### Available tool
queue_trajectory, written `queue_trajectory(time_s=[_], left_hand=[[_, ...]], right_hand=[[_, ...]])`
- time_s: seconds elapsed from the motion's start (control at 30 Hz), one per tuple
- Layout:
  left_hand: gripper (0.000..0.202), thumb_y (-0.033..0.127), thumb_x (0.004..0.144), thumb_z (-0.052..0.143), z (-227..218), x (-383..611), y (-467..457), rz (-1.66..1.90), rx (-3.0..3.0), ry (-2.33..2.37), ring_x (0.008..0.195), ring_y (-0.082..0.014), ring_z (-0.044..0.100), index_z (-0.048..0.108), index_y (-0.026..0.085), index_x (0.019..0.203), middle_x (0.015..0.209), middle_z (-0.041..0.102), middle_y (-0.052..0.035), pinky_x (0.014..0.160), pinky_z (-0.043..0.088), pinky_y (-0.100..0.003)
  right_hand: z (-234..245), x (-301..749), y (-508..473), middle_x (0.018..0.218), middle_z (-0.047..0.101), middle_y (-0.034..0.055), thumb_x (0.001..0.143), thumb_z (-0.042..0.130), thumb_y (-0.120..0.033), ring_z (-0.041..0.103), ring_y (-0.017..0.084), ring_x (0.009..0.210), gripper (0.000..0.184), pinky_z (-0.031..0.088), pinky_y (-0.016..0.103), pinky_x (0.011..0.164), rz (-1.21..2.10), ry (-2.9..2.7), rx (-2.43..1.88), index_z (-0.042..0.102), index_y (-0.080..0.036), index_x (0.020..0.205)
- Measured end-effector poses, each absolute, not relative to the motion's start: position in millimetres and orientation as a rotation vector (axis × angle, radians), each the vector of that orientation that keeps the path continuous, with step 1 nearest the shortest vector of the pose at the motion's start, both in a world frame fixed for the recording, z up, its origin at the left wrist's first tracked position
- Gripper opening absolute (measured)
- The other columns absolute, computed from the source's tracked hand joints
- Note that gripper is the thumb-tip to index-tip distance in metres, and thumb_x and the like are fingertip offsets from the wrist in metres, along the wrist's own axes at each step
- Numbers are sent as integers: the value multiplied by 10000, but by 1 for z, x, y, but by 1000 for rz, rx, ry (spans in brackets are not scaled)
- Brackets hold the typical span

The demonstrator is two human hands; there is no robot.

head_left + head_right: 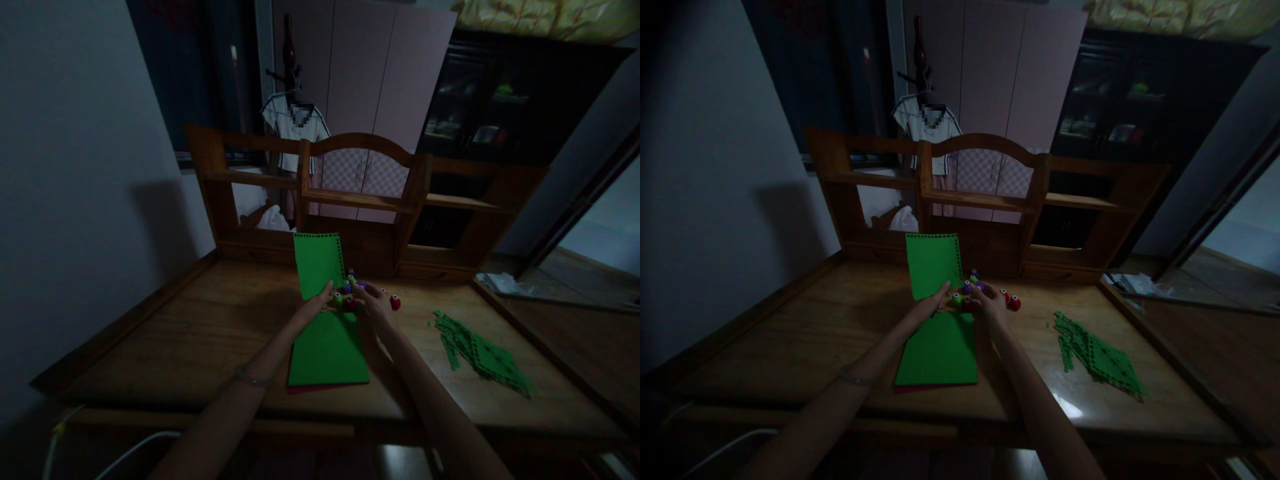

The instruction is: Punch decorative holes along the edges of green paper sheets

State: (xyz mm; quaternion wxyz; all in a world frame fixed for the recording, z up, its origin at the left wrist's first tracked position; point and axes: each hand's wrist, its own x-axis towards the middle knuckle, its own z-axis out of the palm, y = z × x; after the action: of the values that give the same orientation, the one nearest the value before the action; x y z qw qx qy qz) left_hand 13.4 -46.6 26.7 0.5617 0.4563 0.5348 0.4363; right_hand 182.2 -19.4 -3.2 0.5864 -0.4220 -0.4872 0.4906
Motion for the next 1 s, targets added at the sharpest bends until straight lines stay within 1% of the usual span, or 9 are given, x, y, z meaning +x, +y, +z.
queue_trajectory(time_s=[0.1,0.23,0.33,0.57,0.77,1.0], left_hand=[[474,561,760,449,27,13,-46,1034,1089,1311,565,-149,548,583,156,555,486,570,-9,558,374,-229],[475,565,754,455,28,12,-47,1045,1126,1367,614,-159,560,564,164,523,478,557,-10,590,379,-230],[502,580,761,424,29,12,-48,1010,1130,1381,627,-165,562,539,169,496,474,551,-16,596,380,-236],[514,582,769,402,36,12,-51,973,1214,1426,732,-190,573,516,173,481,532,584,-43,630,385,-239],[524,613,746,408,32,11,-49,986,1213,1419,702,-185,574,550,161,521,546,592,-44,612,392,-238],[529,640,718,426,29,15,-49,997,1152,1348,679,-193,581,628,156,648,571,612,-45,604,411,-255]], right_hand=[[-5,182,-18,949,656,89,634,687,-438,639,205,787,420,527,300,678,1143,-1135,-1002,624,-164,946],[-7,183,-16,935,655,91,635,679,-444,641,194,746,423,525,293,659,1159,-1142,-1009,625,-153,938],[-10,184,-14,914,654,93,646,661,-455,636,186,716,435,519,289,637,1176,-1162,-1011,620,-137,940],[-15,182,-11,939,651,102,670,649,-441,638,198,727,406,524,321,668,1208,-1154,-987,623,-145,947],[-16,182,-9,948,650,96,687,641,-426,640,190,728,376,527,321,659,1202,-1176,-968,624,-157,950],[-19,185,-6,907,656,91,677,639,-428,639,192,734,383,518,313,669,1173,-1181,-963,618,-151,941]])
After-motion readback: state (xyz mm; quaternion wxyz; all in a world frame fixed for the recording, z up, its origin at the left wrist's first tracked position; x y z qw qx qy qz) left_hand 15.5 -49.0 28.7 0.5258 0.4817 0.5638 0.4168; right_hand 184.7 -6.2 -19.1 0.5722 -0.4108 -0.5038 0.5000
